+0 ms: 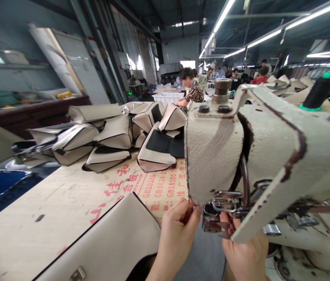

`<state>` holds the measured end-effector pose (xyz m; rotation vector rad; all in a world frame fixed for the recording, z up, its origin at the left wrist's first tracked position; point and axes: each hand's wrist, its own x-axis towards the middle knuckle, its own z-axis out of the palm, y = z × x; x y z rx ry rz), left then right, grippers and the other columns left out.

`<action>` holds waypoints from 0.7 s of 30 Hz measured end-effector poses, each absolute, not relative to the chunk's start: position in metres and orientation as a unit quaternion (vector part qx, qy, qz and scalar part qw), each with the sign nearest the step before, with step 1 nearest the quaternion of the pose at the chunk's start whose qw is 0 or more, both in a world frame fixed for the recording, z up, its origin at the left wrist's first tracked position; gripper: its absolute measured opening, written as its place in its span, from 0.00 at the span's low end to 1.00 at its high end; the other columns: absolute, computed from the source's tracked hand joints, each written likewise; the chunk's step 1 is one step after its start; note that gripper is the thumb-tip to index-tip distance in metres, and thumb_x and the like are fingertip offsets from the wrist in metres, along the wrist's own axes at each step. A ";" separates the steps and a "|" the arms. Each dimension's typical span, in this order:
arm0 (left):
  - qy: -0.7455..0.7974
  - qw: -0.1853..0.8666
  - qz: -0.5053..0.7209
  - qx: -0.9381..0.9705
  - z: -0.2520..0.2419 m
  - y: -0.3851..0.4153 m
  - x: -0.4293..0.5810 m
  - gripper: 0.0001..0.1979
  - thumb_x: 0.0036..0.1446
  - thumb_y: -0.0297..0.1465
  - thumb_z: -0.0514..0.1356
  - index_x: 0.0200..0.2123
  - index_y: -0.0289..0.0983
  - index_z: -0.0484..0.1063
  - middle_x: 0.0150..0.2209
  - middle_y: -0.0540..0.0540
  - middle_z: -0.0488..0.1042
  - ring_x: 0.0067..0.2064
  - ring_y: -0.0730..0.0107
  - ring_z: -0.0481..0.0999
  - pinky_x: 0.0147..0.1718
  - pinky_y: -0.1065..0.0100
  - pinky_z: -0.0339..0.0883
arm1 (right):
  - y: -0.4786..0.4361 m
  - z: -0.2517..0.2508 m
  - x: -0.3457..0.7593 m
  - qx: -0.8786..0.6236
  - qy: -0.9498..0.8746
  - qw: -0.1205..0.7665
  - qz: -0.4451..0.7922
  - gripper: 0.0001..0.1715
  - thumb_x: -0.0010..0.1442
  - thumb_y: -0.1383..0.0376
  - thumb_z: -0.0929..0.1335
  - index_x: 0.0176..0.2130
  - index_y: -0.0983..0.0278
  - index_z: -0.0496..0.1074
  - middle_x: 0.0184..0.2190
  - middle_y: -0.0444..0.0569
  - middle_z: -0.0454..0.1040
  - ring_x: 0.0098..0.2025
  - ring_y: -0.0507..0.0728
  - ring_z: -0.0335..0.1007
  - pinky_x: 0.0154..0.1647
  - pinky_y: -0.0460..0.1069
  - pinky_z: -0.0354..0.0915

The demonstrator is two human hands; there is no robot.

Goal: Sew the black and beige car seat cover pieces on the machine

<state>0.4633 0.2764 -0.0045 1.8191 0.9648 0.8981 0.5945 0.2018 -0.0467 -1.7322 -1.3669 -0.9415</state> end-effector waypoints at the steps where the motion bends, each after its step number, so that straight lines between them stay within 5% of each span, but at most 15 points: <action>1: 0.387 0.433 0.359 0.731 -0.005 0.276 0.464 0.08 0.56 0.27 0.54 0.30 0.36 0.74 0.22 0.55 0.60 0.23 0.78 0.57 0.22 0.75 0.50 | 0.202 -0.046 0.594 -0.671 -0.532 0.362 -0.369 0.18 0.63 0.59 0.62 0.28 0.69 0.68 0.27 0.56 0.72 0.27 0.58 0.70 0.28 0.48 0.64; 21: 0.379 0.412 0.349 0.752 -0.007 0.277 0.463 0.09 0.56 0.28 0.54 0.33 0.37 0.75 0.24 0.53 0.62 0.25 0.77 0.61 0.24 0.75 0.52 | 0.203 -0.044 0.593 -0.665 -0.533 0.378 -0.362 0.18 0.62 0.59 0.63 0.27 0.69 0.69 0.26 0.55 0.72 0.27 0.58 0.70 0.29 0.48 0.64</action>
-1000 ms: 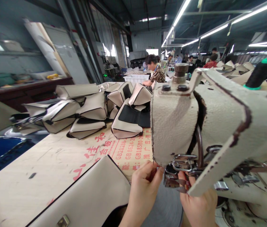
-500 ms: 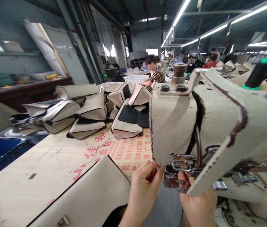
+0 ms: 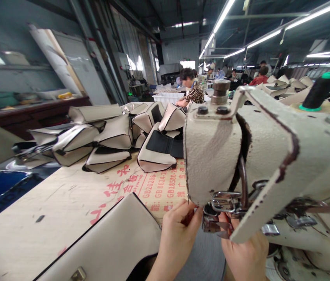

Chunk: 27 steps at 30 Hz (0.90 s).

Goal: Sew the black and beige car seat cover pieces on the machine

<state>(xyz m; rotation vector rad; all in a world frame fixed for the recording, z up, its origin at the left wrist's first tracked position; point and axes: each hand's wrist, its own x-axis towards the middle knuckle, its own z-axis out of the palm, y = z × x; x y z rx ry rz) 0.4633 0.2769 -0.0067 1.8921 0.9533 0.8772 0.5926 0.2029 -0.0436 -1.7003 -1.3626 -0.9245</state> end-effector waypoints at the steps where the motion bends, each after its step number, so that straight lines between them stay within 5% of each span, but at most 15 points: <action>1: 0.378 0.411 0.347 0.753 -0.006 0.277 0.463 0.09 0.56 0.28 0.54 0.33 0.37 0.75 0.24 0.53 0.63 0.25 0.77 0.61 0.24 0.75 0.53 | 0.203 -0.044 0.593 -0.666 -0.533 0.377 -0.361 0.18 0.62 0.59 0.63 0.27 0.69 0.69 0.26 0.55 0.72 0.28 0.58 0.70 0.30 0.48 0.64; 11: 0.364 0.403 0.342 0.767 -0.008 0.276 0.462 0.10 0.57 0.27 0.54 0.35 0.39 0.75 0.25 0.52 0.65 0.25 0.77 0.62 0.24 0.76 0.53 | 0.207 -0.031 0.586 -0.664 -0.554 0.381 -0.326 0.16 0.62 0.60 0.63 0.30 0.66 0.73 0.29 0.51 0.75 0.31 0.56 0.71 0.30 0.46 0.61; 19: 0.366 0.387 0.337 0.776 -0.005 0.275 0.460 0.11 0.58 0.26 0.52 0.35 0.38 0.75 0.26 0.51 0.65 0.26 0.77 0.63 0.26 0.75 0.54 | 0.209 -0.027 0.581 -0.696 -0.543 0.345 -0.321 0.23 0.62 0.59 0.59 0.22 0.65 0.71 0.19 0.50 0.71 0.25 0.55 0.69 0.27 0.47 0.58; 27: 0.382 0.385 0.342 0.768 -0.005 0.274 0.460 0.10 0.57 0.26 0.53 0.34 0.38 0.75 0.25 0.52 0.65 0.25 0.78 0.62 0.25 0.76 0.54 | 0.205 -0.028 0.582 -0.696 -0.540 0.380 -0.283 0.21 0.61 0.55 0.63 0.27 0.67 0.74 0.22 0.51 0.72 0.29 0.56 0.71 0.28 0.46 0.60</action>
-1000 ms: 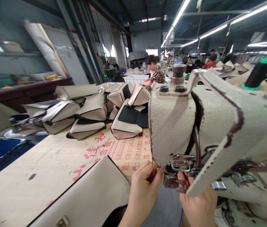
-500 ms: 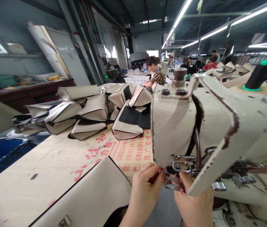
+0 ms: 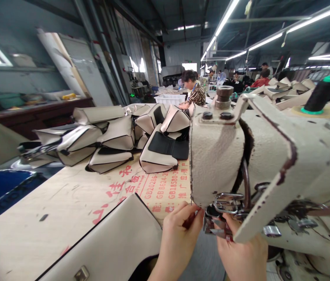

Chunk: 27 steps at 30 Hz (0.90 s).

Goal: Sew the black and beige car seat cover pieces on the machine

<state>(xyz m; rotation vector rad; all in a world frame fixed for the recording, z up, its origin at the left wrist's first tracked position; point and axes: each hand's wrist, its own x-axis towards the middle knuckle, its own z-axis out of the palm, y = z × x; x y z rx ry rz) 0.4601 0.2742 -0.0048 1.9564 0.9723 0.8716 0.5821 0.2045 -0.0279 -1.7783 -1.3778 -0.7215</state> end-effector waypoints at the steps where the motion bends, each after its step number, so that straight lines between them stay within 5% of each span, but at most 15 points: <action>1: 0.383 0.386 0.342 0.767 -0.005 0.274 0.460 0.10 0.57 0.27 0.53 0.34 0.38 0.75 0.25 0.52 0.65 0.25 0.77 0.62 0.25 0.76 0.54 | 0.204 -0.028 0.582 -0.694 -0.540 0.385 -0.279 0.21 0.61 0.55 0.63 0.27 0.67 0.73 0.22 0.51 0.72 0.28 0.56 0.70 0.28 0.46 0.61; 27: 0.383 0.388 0.343 0.765 -0.006 0.274 0.459 0.10 0.57 0.28 0.53 0.32 0.37 0.75 0.24 0.52 0.64 0.25 0.77 0.62 0.24 0.75 0.54 | 0.200 -0.047 0.593 -0.687 -0.546 0.389 -0.281 0.15 0.59 0.59 0.64 0.29 0.66 0.74 0.24 0.51 0.74 0.29 0.56 0.71 0.33 0.46 0.63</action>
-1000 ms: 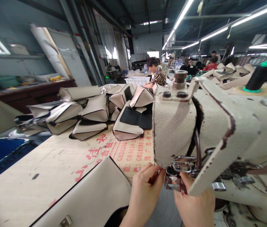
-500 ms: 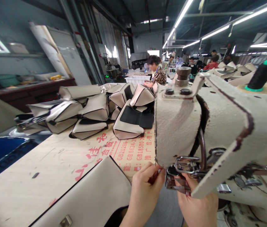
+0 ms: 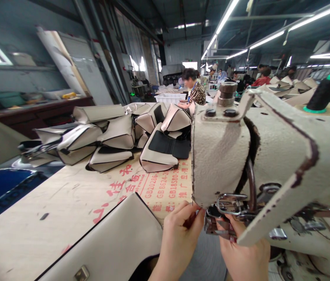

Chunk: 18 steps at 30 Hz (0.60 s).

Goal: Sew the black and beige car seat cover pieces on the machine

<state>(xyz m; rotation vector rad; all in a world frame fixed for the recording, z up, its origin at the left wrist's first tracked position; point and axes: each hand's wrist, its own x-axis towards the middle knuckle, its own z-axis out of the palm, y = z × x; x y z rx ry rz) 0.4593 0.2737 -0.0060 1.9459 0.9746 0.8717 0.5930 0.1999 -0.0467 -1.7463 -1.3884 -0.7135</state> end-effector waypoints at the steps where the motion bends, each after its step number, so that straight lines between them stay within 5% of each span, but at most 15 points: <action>1: 0.383 0.388 0.341 0.766 -0.006 0.274 0.460 0.10 0.57 0.28 0.53 0.32 0.37 0.75 0.24 0.52 0.64 0.25 0.77 0.62 0.24 0.75 0.54 | 0.200 -0.047 0.593 -0.687 -0.547 0.390 -0.278 0.15 0.59 0.59 0.64 0.29 0.66 0.74 0.24 0.51 0.74 0.29 0.56 0.71 0.32 0.46 0.63; 18: 0.381 0.387 0.339 0.768 -0.006 0.273 0.462 0.10 0.57 0.27 0.53 0.33 0.38 0.75 0.25 0.51 0.64 0.25 0.77 0.62 0.24 0.75 0.53 | 0.201 -0.047 0.594 -0.677 -0.559 0.387 -0.283 0.17 0.61 0.58 0.63 0.28 0.65 0.73 0.23 0.50 0.74 0.27 0.55 0.71 0.31 0.47 0.62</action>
